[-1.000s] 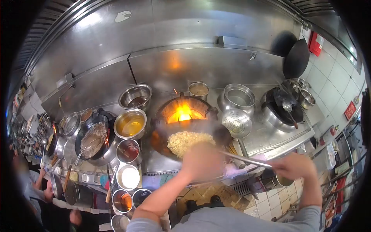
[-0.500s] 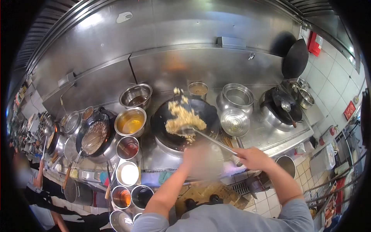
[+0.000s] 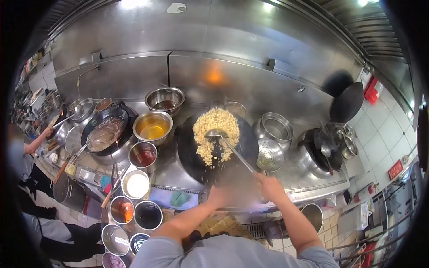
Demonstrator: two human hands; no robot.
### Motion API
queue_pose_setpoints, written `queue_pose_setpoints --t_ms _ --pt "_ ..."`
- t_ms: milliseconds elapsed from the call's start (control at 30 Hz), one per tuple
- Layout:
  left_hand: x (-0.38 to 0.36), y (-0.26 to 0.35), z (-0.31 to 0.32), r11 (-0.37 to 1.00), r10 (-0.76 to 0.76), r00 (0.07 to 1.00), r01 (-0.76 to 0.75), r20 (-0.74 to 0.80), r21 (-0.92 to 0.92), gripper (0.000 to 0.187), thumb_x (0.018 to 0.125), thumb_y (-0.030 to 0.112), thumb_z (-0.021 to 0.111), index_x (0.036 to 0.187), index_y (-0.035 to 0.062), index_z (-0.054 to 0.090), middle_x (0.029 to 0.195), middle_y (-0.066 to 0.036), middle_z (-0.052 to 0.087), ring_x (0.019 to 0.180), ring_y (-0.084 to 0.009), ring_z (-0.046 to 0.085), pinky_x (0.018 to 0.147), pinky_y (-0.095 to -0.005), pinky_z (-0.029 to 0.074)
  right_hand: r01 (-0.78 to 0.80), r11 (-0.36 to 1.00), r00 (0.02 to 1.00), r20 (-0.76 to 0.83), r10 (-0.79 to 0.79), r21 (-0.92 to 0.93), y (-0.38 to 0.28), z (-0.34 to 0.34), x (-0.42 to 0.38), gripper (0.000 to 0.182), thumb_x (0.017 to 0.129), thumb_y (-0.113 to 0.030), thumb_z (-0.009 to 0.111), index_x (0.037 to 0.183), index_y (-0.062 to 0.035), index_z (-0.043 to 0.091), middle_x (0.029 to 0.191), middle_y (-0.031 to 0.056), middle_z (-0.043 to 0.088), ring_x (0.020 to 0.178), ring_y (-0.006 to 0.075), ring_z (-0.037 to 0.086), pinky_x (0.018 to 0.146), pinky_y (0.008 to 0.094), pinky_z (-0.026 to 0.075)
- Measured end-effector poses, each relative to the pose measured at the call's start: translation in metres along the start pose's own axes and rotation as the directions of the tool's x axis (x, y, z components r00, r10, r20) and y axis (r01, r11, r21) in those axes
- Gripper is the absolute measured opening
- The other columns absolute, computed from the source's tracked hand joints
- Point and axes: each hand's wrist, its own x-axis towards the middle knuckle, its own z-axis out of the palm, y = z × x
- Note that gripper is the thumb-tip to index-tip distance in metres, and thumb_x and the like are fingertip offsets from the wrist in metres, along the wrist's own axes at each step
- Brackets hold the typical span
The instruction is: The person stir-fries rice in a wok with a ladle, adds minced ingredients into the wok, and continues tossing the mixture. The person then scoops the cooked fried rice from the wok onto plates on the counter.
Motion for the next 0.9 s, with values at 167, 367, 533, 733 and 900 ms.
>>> queue_pose_setpoints --t_ms 167,367,533,733,900 --pt "0.036 0.021 -0.082 0.996 0.066 0.992 -0.073 0.108 0.055 0.038 0.09 0.047 0.05 0.083 0.0142 0.067 0.075 -0.008 0.067 0.078 -0.0255 0.064 0.075 -0.0424 0.041 0.047 0.993 0.999 -0.012 -0.046 0.109 0.031 -0.045 -0.064 0.046 0.085 -0.018 0.055 0.129 -0.0256 0.051 0.088 0.0188 0.066 0.083 0.0394 0.062 0.075 0.0483 0.049" --pt "0.066 -0.045 -0.02 0.984 -0.081 0.987 0.102 -0.141 0.146 0.038 0.09 0.047 0.049 0.087 0.0139 0.067 0.087 -0.006 0.065 0.09 -0.0247 0.061 0.077 -0.0428 0.042 0.074 0.997 0.996 0.047 -0.074 -0.001 0.075 -0.011 -0.055 0.047 0.085 -0.019 0.056 0.131 -0.0233 0.05 0.094 0.0186 0.066 0.086 0.0391 0.062 0.076 0.0482 0.049" --pt "0.067 -0.041 -0.021 0.965 -0.229 0.973 0.228 -0.005 0.128 0.038 0.088 0.049 0.051 0.094 0.0158 0.068 0.096 -0.005 0.065 0.1 -0.0241 0.058 0.081 -0.0447 0.043 0.018 0.993 0.998 -0.061 -0.011 0.12 0.087 0.057 0.075 0.043 0.088 -0.02 0.052 0.131 -0.0176 0.051 0.097 0.0244 0.064 0.092 0.0415 0.061 0.083 0.0464 0.049" --pt "0.068 -0.021 -0.042 0.927 -0.372 0.928 0.369 0.028 0.066 0.035 0.088 0.047 0.053 0.101 0.0177 0.067 0.103 -0.003 0.064 0.106 -0.0231 0.056 0.086 -0.0498 0.042 0.099 0.927 0.969 -0.247 -0.008 0.361 0.094 0.09 0.126 0.046 0.088 -0.025 0.053 0.128 -0.003 0.051 0.081 0.0197 0.064 0.075 0.0309 0.063 0.071 0.0409 0.049" --pt "0.063 -0.013 -0.052 0.936 -0.349 0.937 0.349 0.002 0.038 0.034 0.087 0.046 0.055 0.1 0.0175 0.066 0.104 -0.004 0.063 0.106 -0.0228 0.056 0.086 -0.0496 0.041 -0.218 0.659 0.976 0.161 0.146 0.72 0.007 0.087 0.129 0.042 0.094 -0.024 0.049 0.129 -0.0006 0.05 0.094 0.0116 0.068 0.087 0.022 0.064 0.077 0.0374 0.048"
